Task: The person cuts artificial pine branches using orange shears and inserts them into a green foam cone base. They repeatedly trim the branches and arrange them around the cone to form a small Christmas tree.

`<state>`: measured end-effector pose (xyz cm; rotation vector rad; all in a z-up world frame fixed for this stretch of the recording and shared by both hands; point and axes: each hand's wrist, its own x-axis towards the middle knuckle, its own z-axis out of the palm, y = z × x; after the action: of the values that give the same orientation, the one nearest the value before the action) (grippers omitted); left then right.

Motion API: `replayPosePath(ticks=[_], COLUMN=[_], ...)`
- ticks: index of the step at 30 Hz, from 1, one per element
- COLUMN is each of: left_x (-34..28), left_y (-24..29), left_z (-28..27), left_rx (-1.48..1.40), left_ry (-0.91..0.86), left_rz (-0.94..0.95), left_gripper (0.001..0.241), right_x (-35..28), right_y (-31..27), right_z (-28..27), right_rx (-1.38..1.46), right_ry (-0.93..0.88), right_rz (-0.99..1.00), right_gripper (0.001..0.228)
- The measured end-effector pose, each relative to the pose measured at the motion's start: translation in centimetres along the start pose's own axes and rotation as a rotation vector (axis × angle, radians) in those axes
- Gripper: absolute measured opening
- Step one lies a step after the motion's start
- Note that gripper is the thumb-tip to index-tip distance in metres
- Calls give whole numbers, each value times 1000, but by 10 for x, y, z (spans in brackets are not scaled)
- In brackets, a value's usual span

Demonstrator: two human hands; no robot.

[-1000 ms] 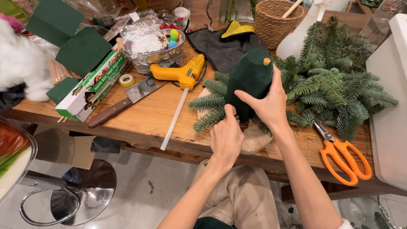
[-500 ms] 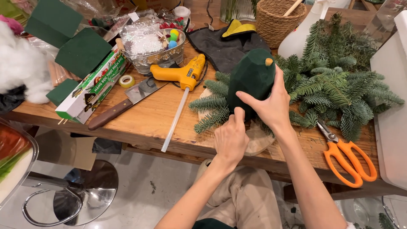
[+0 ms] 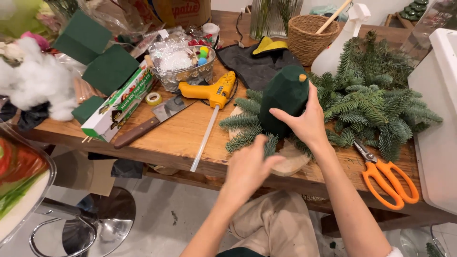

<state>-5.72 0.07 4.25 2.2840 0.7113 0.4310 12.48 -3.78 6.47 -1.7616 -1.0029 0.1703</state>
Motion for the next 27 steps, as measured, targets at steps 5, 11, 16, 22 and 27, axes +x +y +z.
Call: replayPosePath(ticks=[5, 11, 16, 22, 27], left_x=[-18, -25, -27, -18, 3], left_y=[-68, -65, -73, -106, -89], left_z=[-22, -10, -9, -11, -62], left_rx=[-176, -397, -522, -845, -801], left_ry=[94, 2, -61, 342, 540], left_rz=[-52, -17, -142, -169, -248], left_gripper=[20, 35, 32, 22, 16], right_x=[-9, -26, -45, -94, -118], right_y=[-8, -2, 53, 125, 77], right_z=[-5, -30, -77, -67, -39], right_rx=[-11, -77, -158, 26, -17], right_ry=[-35, 47, 229, 518, 271], right_rz=[18, 77, 161, 80, 358], right_gripper=[120, 95, 65, 15, 29])
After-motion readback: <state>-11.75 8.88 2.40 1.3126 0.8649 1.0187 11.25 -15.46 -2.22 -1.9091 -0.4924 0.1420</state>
